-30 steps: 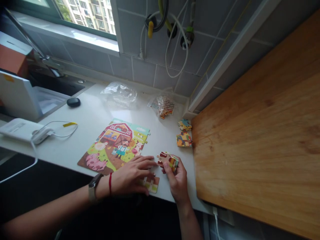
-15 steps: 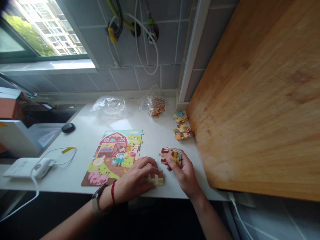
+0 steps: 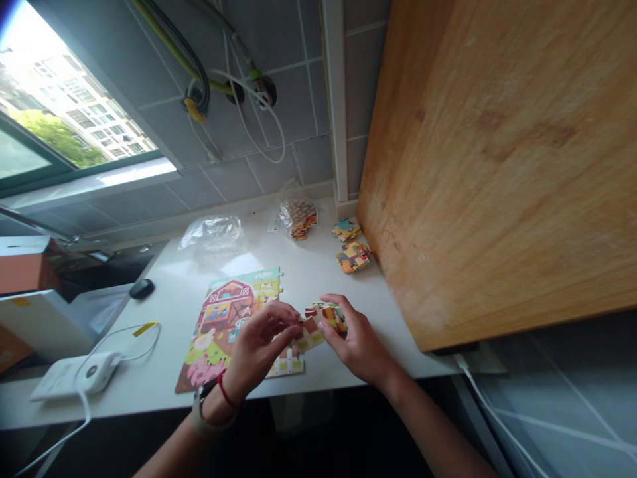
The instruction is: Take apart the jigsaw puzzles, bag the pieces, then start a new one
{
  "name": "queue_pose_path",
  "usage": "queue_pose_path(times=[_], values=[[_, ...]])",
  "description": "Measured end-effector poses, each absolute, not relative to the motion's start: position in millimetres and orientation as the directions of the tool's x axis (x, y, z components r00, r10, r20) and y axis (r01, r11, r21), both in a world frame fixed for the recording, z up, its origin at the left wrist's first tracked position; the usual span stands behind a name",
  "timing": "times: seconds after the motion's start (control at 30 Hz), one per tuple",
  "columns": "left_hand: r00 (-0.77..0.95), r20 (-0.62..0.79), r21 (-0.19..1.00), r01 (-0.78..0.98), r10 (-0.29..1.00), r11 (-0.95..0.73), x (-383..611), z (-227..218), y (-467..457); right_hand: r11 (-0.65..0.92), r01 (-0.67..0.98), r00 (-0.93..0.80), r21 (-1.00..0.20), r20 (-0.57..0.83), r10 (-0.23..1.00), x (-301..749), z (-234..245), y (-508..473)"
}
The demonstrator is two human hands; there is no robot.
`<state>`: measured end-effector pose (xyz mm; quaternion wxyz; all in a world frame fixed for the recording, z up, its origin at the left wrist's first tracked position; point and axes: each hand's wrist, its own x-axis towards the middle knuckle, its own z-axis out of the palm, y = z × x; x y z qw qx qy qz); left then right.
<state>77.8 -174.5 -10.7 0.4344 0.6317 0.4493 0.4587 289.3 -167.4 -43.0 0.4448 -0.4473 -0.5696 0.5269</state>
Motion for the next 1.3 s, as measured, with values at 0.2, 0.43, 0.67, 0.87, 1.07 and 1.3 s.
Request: queue_pose_path(times=[0.2, 0.43, 0.67, 0.87, 1.07, 1.3], values=[[0.116, 0.276, 0.918, 0.261, 0.954, -0.298, 96, -15, -160, 0.031, -0.041, -0.275, -0.999, 0.041, 0.961, 291, -36, -168], [0.060, 0.355, 0.860, 0.371, 0.933, -0.351, 107, -22, -155, 0.003, -0.056, -0.275, -0.998, 0.018, 0.961, 293, -39, -166], [0.055, 0.316, 0.814, 0.496, 0.947, -0.301, 106, -23, -153, 0.013, -0.091, -0.255, -0.996, 0.035, 0.966, 292, -44, -165], [0.132, 0.238, 0.780, 0.565, 0.962, -0.270, 102, -14, -159, 0.059, -0.073, -0.230, -0.996, 0.075, 0.970, 289, -42, -166], [0.355, 0.106, 0.513, 0.781, 0.929, -0.357, 68, 3, -193, 0.072, 0.030, -0.238, -0.997, 0.063, 0.969, 289, -42, -166], [0.448, 0.099, 0.346, 0.822, 0.889, -0.453, 42, -24, -211, 0.045, 0.014, -0.188, -0.999, 0.041, 0.981, 291, -47, -164]])
